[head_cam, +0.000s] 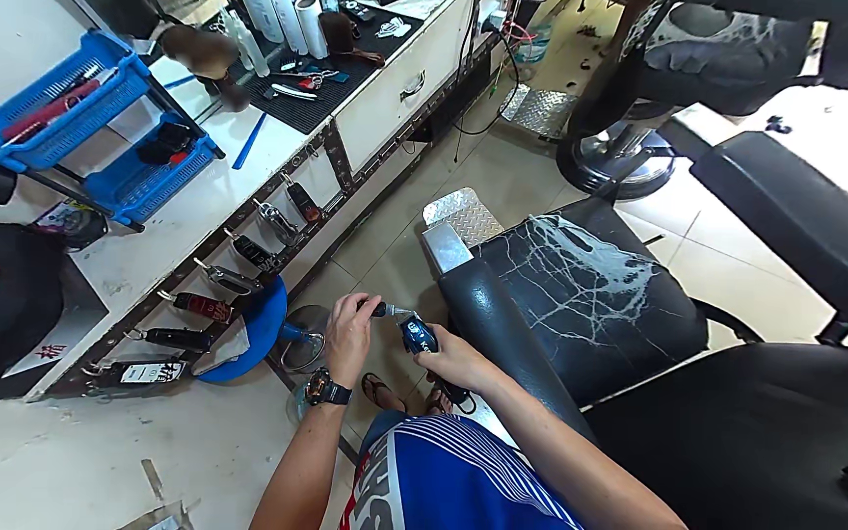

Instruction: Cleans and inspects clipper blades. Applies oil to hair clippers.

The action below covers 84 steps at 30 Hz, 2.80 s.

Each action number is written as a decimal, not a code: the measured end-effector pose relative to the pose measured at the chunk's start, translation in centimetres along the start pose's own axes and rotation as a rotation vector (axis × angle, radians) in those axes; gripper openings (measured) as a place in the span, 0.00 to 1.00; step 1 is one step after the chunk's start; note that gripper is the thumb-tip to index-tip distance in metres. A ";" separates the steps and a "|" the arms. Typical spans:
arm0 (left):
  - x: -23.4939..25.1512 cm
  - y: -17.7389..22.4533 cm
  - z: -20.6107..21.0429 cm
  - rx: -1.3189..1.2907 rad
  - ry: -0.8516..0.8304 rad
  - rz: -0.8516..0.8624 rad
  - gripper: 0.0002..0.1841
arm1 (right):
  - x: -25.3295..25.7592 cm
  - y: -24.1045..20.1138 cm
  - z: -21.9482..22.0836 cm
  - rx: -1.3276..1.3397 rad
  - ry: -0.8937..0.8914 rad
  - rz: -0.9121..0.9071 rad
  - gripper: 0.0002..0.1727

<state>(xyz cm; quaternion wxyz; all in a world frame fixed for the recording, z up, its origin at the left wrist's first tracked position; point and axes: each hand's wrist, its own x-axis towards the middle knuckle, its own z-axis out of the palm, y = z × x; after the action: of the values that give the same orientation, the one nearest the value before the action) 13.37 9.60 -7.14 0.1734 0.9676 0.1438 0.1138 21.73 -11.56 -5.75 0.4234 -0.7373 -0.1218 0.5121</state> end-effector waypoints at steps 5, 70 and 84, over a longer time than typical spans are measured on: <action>0.3 0.2 0.2 0.043 0.010 0.024 0.18 | 0.1 0.0 -0.1 0.016 -0.007 0.008 0.43; -2.0 -0.9 -4.0 -0.134 0.174 -0.148 0.18 | -0.1 -0.4 -0.3 0.778 -0.128 -0.071 0.27; -5.6 -3.1 -9.1 -0.765 0.312 -0.370 0.21 | 0.6 0.2 -0.7 0.829 -0.341 -0.312 0.54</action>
<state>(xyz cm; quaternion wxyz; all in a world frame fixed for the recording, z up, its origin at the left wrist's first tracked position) 4.99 13.35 -0.92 0.5124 0.7632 0.2862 0.2702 22.57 -11.68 -6.20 0.7278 -0.3843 -0.0844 0.5617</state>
